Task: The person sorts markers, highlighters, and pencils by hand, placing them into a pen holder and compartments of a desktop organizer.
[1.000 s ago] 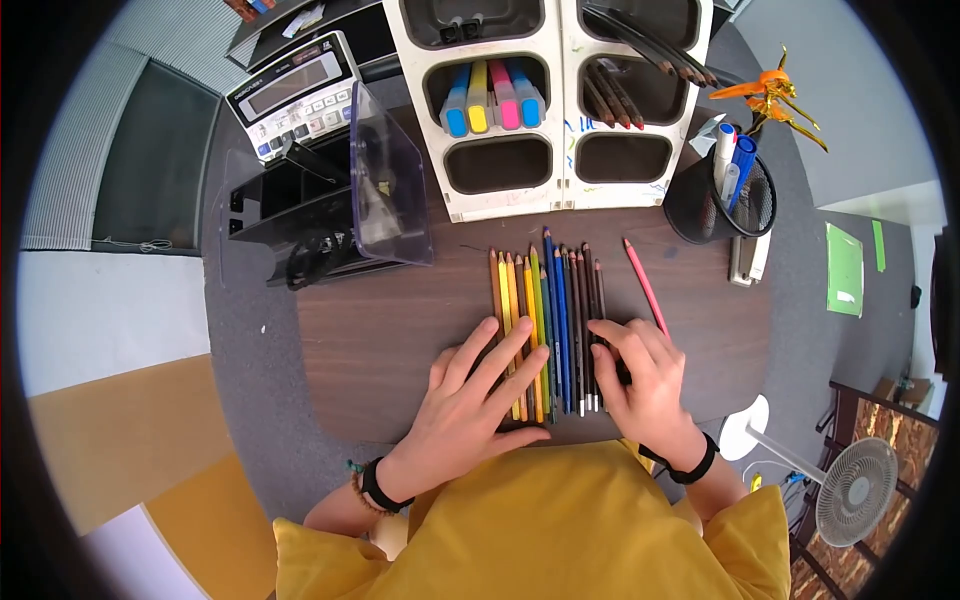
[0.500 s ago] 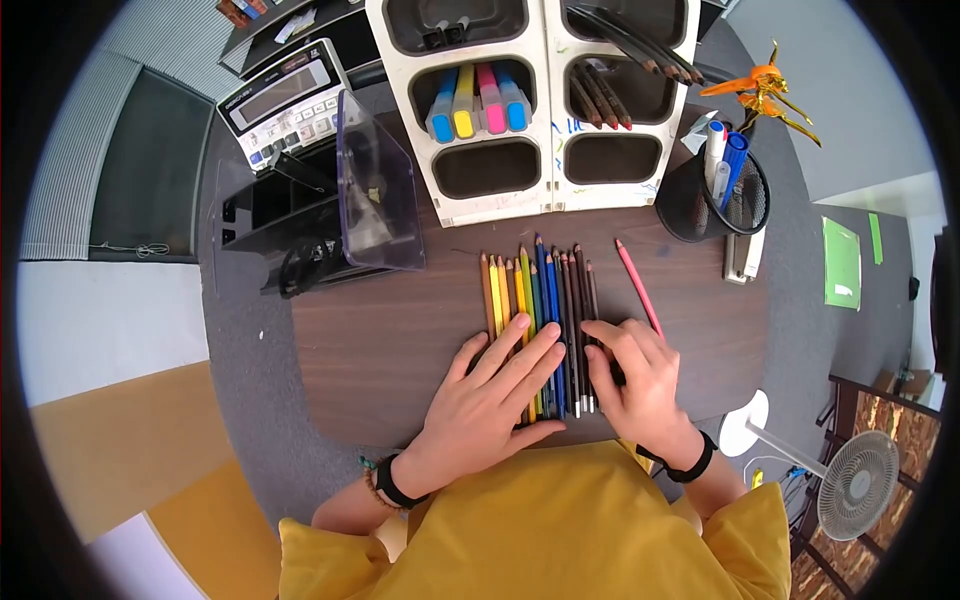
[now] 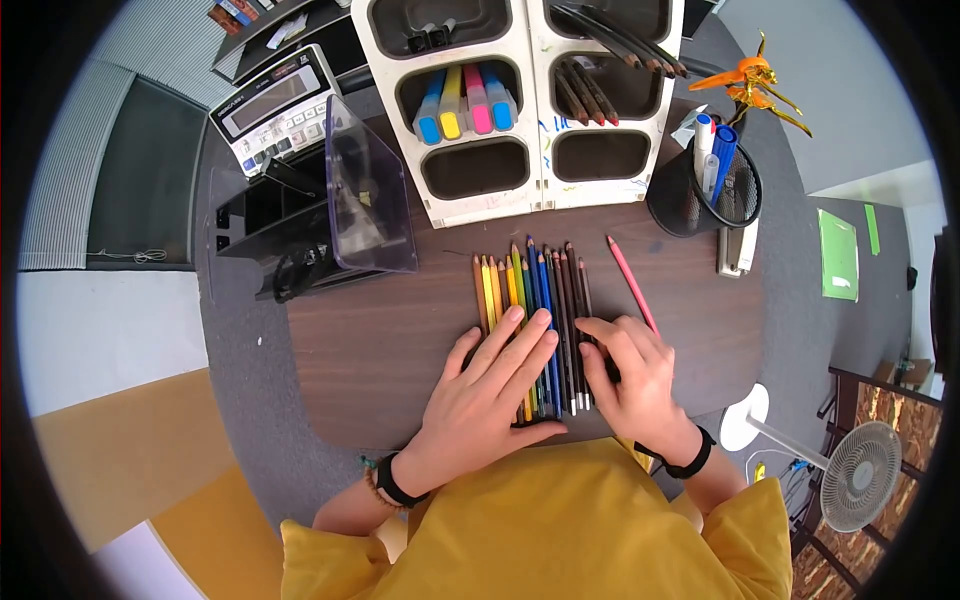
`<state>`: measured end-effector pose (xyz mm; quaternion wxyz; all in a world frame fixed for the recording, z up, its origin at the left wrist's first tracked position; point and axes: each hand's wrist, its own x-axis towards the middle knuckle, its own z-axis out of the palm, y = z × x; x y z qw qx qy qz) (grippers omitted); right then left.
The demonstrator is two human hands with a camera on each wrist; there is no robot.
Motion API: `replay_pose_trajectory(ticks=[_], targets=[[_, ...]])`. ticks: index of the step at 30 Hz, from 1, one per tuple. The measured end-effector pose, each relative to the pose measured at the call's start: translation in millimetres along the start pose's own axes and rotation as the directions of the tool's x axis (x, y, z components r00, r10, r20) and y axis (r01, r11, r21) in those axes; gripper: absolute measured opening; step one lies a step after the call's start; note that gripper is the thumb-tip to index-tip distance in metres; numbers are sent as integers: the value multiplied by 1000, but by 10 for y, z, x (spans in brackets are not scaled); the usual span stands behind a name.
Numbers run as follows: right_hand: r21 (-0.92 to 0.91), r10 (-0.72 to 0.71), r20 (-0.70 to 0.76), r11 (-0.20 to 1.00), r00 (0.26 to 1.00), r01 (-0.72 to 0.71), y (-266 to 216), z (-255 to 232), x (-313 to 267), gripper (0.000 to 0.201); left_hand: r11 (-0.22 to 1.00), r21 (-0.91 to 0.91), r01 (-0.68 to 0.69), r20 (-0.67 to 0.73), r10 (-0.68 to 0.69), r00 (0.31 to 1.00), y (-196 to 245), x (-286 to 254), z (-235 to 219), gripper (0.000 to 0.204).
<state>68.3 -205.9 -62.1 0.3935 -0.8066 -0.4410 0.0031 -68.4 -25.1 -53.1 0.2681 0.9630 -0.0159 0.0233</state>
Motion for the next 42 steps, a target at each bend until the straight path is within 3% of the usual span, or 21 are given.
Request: replay_pose_trajectory(ticks=[9, 15, 20, 42], targets=[[21, 11, -18, 1000, 1000, -10, 9, 5, -11, 28, 995, 64, -78, -18, 80, 997, -51, -55, 120, 83], [66, 34, -42, 997, 999, -32, 2, -5, -28, 26, 1000, 19, -12, -13, 12, 1000, 37, 10, 44, 77], [98, 50, -85, 994, 995, -42, 30, 8, -50, 24, 998, 17, -62, -35, 63, 997, 2, 17, 114, 78], [-80, -30, -43, 996, 999, 26, 27, 43, -16, 23, 995, -41, -95, -132, 89, 987, -28, 5, 138, 70]])
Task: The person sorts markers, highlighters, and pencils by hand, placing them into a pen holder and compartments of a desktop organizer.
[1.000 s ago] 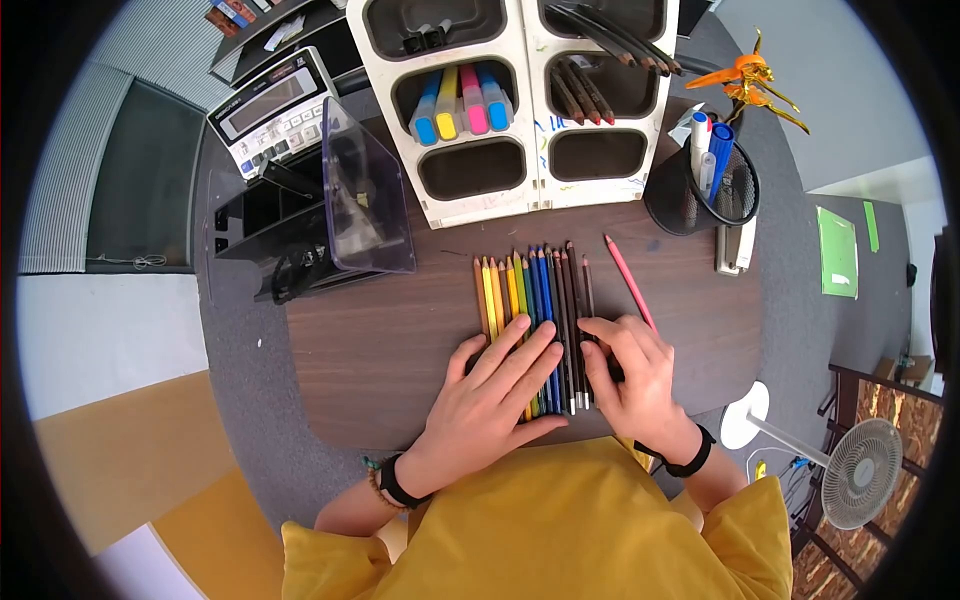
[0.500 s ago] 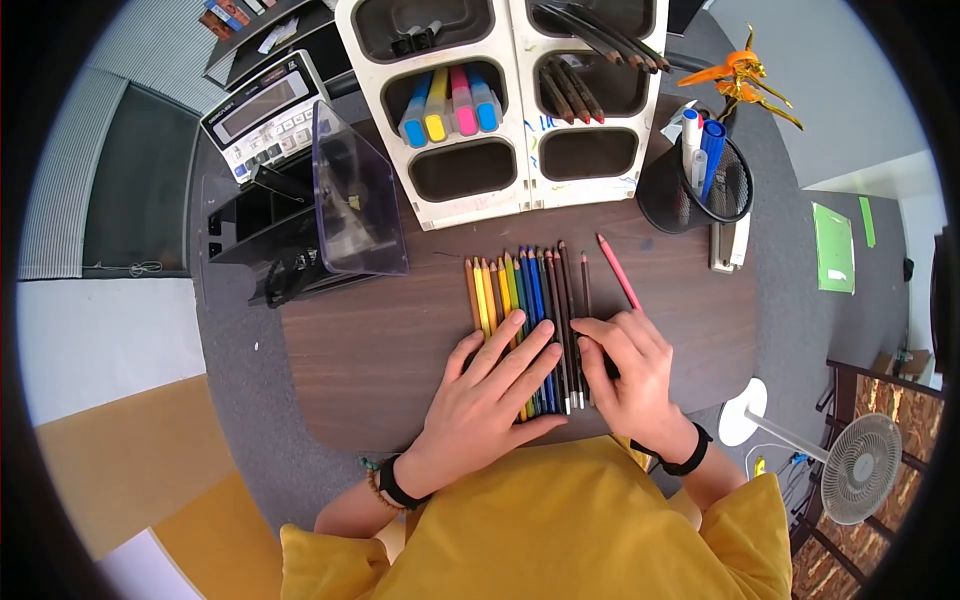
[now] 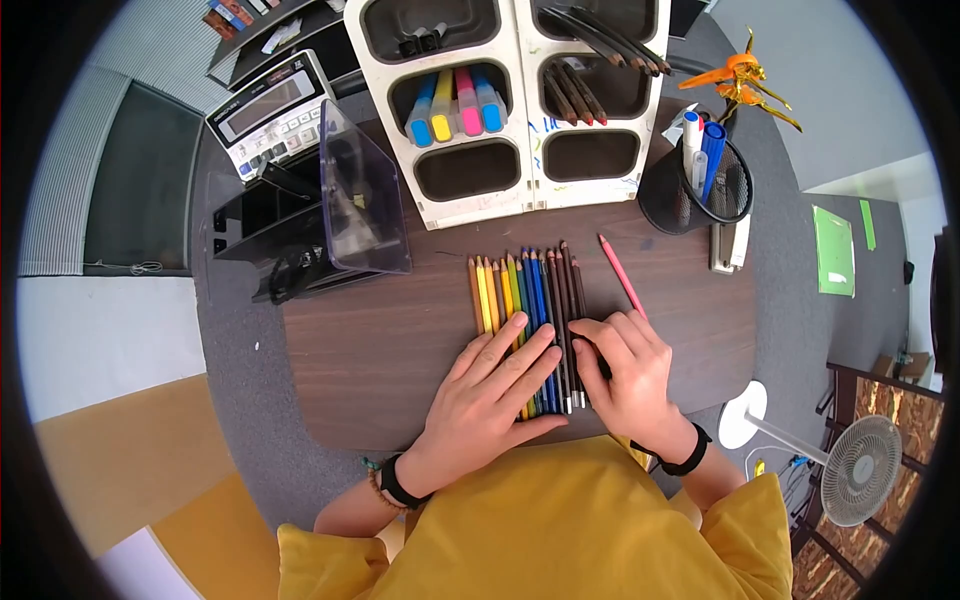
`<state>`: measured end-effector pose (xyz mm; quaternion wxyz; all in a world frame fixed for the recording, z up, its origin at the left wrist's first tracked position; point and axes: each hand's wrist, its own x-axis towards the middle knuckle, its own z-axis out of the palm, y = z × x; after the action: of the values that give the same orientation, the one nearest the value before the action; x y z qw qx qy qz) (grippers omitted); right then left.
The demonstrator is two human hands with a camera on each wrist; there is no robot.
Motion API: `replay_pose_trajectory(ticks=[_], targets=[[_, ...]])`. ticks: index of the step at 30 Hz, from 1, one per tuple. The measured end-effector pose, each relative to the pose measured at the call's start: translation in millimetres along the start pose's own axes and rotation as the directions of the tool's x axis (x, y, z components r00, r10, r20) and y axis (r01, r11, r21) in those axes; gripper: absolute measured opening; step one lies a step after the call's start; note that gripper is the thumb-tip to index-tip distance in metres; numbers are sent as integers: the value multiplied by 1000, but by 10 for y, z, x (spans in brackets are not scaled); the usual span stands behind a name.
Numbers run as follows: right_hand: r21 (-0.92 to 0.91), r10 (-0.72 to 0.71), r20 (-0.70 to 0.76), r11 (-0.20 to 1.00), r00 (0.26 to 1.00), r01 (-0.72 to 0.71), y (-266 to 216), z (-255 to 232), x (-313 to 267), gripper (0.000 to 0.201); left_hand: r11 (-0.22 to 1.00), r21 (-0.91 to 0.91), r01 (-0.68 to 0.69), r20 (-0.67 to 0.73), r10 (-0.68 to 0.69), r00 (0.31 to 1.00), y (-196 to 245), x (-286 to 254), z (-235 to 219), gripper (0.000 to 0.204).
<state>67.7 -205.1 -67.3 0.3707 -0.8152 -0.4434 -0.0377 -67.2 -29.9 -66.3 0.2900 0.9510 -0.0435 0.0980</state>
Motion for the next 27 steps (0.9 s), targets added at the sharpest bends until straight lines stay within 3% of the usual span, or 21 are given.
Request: replay_pose_trajectory(ticks=[4, 9, 27], targets=[[-6, -3, -2, 1000, 1000, 3, 2, 4, -1, 23, 999, -45, -16, 17, 17, 1000, -23, -58, -26, 77], [-2, -5, 0, 1000, 1000, 5, 12, 8, -4, 24, 993, 30, 114, 119, -116, 986, -80, -224, -284, 100], [-5, -2, 11, 1000, 1000, 2, 0, 8, 5, 24, 996, 53, 68, 102, -73, 992, -161, -266, -264, 87]])
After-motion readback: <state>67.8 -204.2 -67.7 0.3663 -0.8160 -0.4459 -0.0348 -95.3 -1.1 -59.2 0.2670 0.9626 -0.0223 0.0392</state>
